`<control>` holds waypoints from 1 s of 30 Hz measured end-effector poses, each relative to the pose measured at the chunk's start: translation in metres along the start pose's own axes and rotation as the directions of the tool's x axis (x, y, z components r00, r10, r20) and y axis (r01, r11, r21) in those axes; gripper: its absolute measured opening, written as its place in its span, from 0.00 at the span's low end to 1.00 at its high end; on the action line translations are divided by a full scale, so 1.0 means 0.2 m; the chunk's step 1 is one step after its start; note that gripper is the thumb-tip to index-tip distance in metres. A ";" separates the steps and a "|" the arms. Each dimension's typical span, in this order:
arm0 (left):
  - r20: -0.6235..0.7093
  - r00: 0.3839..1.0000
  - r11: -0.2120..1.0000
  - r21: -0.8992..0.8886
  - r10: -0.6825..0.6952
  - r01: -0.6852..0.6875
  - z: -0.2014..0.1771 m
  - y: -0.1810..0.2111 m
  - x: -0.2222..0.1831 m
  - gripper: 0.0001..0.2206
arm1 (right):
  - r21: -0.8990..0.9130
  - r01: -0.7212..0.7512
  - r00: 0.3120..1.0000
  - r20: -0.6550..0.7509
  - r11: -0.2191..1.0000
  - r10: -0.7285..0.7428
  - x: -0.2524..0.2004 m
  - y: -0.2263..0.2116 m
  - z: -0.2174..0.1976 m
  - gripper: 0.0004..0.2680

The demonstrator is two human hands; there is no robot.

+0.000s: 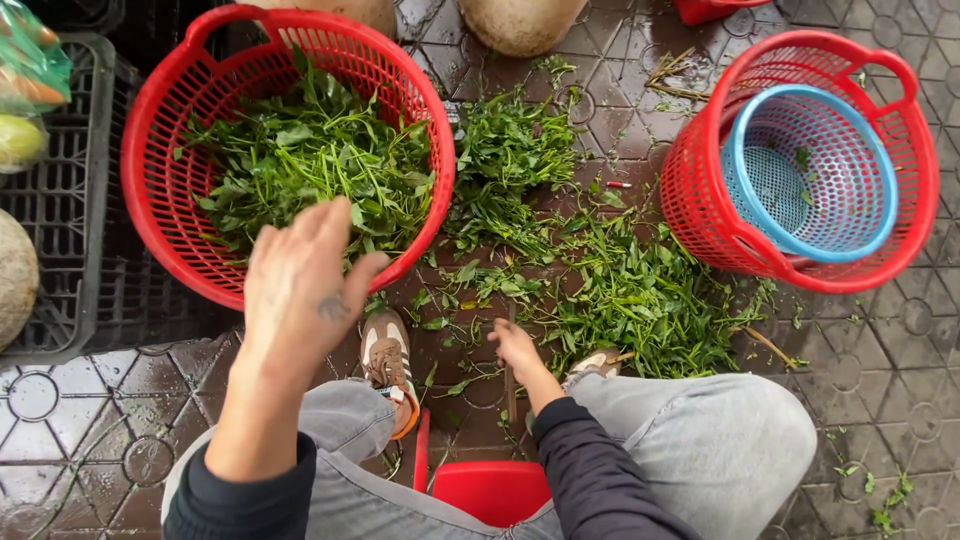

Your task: Trimming and sorting leafy green vegetables using a knife and placing them into a basket

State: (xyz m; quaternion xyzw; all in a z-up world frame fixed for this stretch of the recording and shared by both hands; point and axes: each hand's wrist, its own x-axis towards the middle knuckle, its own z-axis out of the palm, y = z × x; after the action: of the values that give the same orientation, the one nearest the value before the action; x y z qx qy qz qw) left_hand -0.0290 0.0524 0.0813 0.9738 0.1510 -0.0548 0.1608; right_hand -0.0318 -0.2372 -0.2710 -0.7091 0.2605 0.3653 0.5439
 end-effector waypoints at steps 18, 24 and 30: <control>0.049 0.936 0.922 0.163 0.348 -0.352 0.19 -0.01 -0.11 0.31 | -0.798 0.041 0.917 -0.209 0.601 -0.340 0.82 -0.29 -0.11 0.14; 0.086 0.924 0.923 0.065 0.372 -0.378 0.21 0.05 -0.02 0.28 | -0.577 0.222 0.919 -0.145 0.786 -0.367 0.55 -0.38 -0.17 0.10; 0.131 0.893 0.875 0.181 0.430 -0.448 0.47 0.16 0.13 0.19 | -0.059 0.453 0.891 0.005 0.890 -0.454 -0.02 -0.55 -0.33 0.07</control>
State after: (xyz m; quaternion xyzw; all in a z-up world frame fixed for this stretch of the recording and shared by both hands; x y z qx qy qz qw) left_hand -0.0009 0.0006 -0.0010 0.9906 -0.0877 -0.0746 0.0738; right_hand 0.0666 -0.2716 -0.1949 -0.7676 0.0795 0.2328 0.5919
